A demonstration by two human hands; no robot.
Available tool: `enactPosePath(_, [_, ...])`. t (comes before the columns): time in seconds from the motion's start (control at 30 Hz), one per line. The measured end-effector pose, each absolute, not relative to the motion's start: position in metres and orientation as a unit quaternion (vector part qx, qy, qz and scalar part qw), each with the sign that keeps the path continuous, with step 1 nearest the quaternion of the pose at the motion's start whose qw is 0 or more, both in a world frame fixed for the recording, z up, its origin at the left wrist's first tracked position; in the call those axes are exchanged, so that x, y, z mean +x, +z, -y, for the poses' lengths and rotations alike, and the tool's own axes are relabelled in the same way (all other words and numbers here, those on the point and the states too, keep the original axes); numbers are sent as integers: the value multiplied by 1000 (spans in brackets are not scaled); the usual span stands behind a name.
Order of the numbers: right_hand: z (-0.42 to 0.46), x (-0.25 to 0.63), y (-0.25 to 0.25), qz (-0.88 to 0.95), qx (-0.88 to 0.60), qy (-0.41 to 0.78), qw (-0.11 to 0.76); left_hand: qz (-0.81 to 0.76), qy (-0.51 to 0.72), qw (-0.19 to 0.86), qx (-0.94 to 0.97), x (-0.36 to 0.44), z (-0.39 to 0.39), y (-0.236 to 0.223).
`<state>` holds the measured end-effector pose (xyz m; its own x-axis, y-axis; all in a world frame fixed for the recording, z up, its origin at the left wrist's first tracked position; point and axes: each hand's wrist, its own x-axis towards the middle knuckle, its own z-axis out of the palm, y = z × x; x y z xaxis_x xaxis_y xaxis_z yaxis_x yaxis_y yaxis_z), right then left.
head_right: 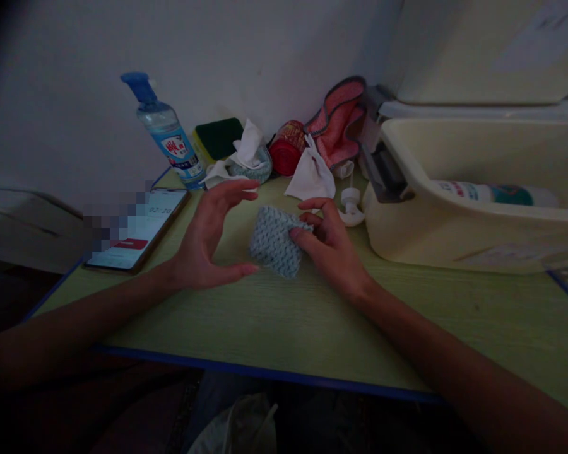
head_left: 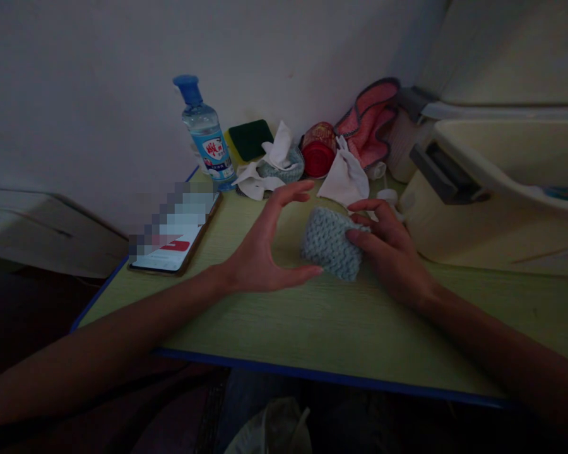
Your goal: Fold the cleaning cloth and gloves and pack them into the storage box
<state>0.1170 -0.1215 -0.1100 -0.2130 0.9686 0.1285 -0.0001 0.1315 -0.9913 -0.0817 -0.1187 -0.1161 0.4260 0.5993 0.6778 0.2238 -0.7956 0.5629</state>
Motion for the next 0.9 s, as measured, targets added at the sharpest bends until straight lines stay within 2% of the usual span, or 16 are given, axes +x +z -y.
enactPosePath(0.07, [123,116,-109,597,-413,514,457,-237,429,110,865,-83,123,-111])
enactPosePath(0.13, [124,115,-108,603,-407,522,446,-237,381,70,891,-81,126,-108])
enactPosePath(0.3, [125,113,-108,607,-373,566,416,-269,319,71,906,-76,128,-112])
enactPosePath(0.5, [127,113,-107,613,-364,570,408,-280,333,70,897,-75,127,-118])
enactPosePath(0.9, [125,112,-109,565,-385,601,413,-316,207,-103,920,-70,135,-110])
